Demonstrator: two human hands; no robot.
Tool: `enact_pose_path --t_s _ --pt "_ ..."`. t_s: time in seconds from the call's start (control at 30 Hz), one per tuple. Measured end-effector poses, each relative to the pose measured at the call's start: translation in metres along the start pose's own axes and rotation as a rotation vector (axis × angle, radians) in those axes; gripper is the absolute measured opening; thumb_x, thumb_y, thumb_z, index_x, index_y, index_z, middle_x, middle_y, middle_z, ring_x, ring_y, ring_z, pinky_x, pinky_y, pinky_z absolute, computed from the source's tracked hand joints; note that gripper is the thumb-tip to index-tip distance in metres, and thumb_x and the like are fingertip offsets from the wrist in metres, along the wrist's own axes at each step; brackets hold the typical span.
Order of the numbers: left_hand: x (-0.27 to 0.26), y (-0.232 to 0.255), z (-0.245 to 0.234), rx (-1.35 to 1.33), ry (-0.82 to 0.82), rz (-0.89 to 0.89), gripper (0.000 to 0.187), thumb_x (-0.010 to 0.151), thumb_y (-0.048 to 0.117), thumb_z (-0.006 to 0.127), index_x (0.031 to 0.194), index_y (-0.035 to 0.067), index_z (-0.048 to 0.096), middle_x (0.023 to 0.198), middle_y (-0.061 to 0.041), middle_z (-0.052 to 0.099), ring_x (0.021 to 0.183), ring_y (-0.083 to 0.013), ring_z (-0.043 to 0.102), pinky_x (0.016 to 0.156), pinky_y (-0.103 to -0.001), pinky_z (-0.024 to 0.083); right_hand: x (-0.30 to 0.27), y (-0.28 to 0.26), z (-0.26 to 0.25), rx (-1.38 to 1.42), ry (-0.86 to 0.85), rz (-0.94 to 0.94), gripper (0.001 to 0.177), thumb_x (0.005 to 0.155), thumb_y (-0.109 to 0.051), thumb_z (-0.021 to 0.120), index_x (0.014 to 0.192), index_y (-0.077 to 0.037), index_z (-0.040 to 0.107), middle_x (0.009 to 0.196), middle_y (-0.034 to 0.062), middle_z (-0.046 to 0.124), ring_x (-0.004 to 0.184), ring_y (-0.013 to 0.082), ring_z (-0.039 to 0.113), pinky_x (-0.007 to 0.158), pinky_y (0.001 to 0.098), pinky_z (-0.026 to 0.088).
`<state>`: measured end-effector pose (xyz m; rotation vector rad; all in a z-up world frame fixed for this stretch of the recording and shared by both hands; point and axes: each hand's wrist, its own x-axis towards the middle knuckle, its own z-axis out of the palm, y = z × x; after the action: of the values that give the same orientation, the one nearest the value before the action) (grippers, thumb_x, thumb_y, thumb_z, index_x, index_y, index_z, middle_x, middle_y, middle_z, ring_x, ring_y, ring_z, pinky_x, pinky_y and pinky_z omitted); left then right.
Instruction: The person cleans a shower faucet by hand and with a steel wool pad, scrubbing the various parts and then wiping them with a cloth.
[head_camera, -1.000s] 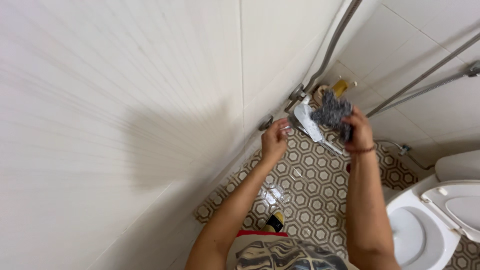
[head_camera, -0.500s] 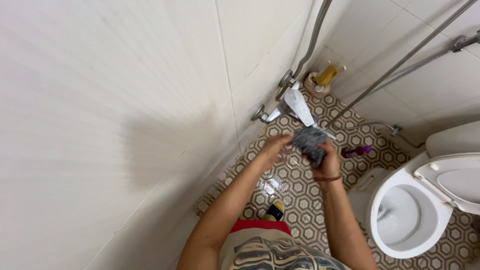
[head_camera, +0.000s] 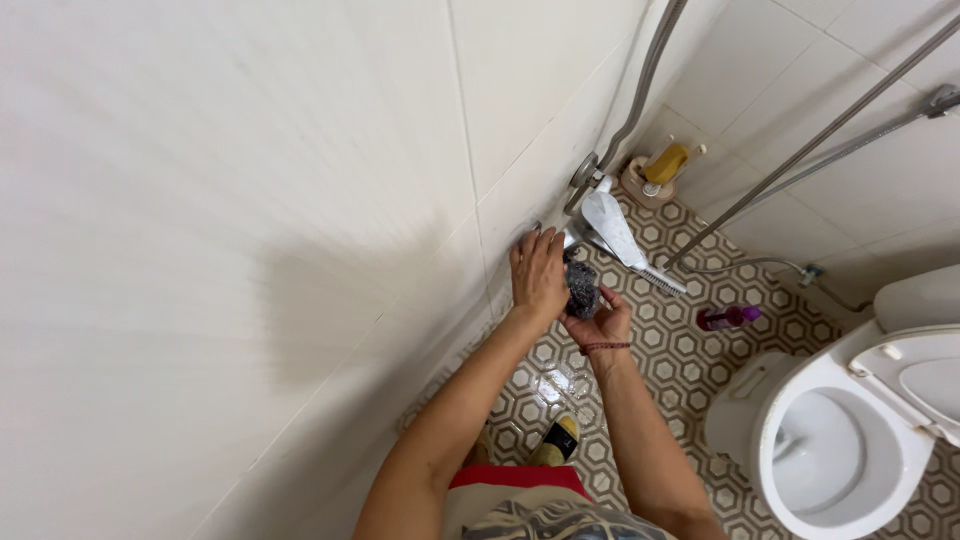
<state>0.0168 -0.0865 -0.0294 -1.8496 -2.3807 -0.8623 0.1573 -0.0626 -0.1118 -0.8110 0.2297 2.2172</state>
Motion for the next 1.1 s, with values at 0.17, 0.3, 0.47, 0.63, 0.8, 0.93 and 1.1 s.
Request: enact_pose_path --t_s 0.17,0.3,0.47,0.63,0.8,0.93,1.1 --pt "0.018 -0.003 -0.01 0.01 -0.301 0.013 0.041 0.069 -0.001 0.077 0.11 0.0 0.072 0.12 -0.013 0.068 0.12 -0.0282 0.057 0.106 -0.047 0.038 0.048 0.006 -0.015 0.156 -0.029 -0.022 0.053 0.096 -0.026 0.037 0.138 0.003 0.051 0.144 0.0215 0.057 0.135 0.0352 0.052 0.115 0.0582 0.037" --pt "0.028 -0.009 0.007 0.169 -0.314 0.099 0.013 0.081 0.0 0.069 0.09 0.001 0.079 0.103 -0.016 0.074 0.108 -0.0268 0.064 0.103 -0.045 0.041 0.128 0.003 -0.036 0.213 -0.156 -0.094 0.044 0.102 -0.025 0.037 0.133 -0.001 0.056 0.137 0.0194 0.06 0.129 0.0359 0.056 0.117 0.0554 0.041" --pt "0.023 -0.016 0.027 0.265 -0.246 0.229 0.017 0.081 0.005 0.062 0.082 0.001 0.079 0.096 -0.018 0.074 0.103 -0.0293 0.064 0.096 -0.044 0.045 0.185 -0.006 -0.039 0.191 -0.113 -0.286 0.048 0.103 -0.04 0.047 0.134 -0.006 0.061 0.132 0.0152 0.067 0.119 0.0346 0.06 0.11 0.0495 0.046" --pt "0.022 -0.028 0.034 0.254 -0.113 0.306 0.018 0.082 0.005 0.062 0.084 0.001 0.079 0.093 -0.016 0.074 0.098 -0.0272 0.068 0.092 -0.041 0.047 0.205 0.005 -0.034 0.33 -0.272 -0.305 0.048 0.102 -0.043 0.053 0.133 -0.008 0.062 0.13 0.0112 0.066 0.117 0.0315 0.061 0.106 0.0481 0.049" --pt "0.027 -0.028 0.04 0.296 -0.235 0.294 0.015 0.083 0.004 0.062 0.079 0.005 0.077 0.091 -0.016 0.074 0.09 -0.0279 0.071 0.09 -0.042 0.049 0.197 0.016 -0.046 0.114 -0.227 -0.308 0.047 0.103 -0.043 0.052 0.132 -0.008 0.063 0.129 0.0106 0.068 0.117 0.03 0.064 0.106 0.0464 0.051" --pt "0.021 -0.025 0.044 0.304 -0.206 0.28 0.015 0.084 0.003 0.062 0.08 0.003 0.076 0.088 -0.017 0.072 0.084 -0.0282 0.071 0.086 -0.043 0.051 0.199 0.015 -0.045 0.08 -0.302 -0.305 0.049 0.104 -0.046 0.048 0.132 -0.009 0.063 0.128 0.0117 0.069 0.114 0.0314 0.065 0.103 0.0472 0.052" --pt "0.02 -0.026 0.046 0.265 -0.207 0.284 0.014 0.084 0.002 0.062 0.082 0.0 0.076 0.089 -0.021 0.07 0.082 -0.031 0.07 0.082 -0.041 0.053 0.217 0.011 -0.039 0.12 -0.349 -0.407 0.052 0.1 -0.051 0.046 0.129 -0.011 0.064 0.126 0.0106 0.069 0.11 0.0324 0.066 0.099 0.0486 0.054"
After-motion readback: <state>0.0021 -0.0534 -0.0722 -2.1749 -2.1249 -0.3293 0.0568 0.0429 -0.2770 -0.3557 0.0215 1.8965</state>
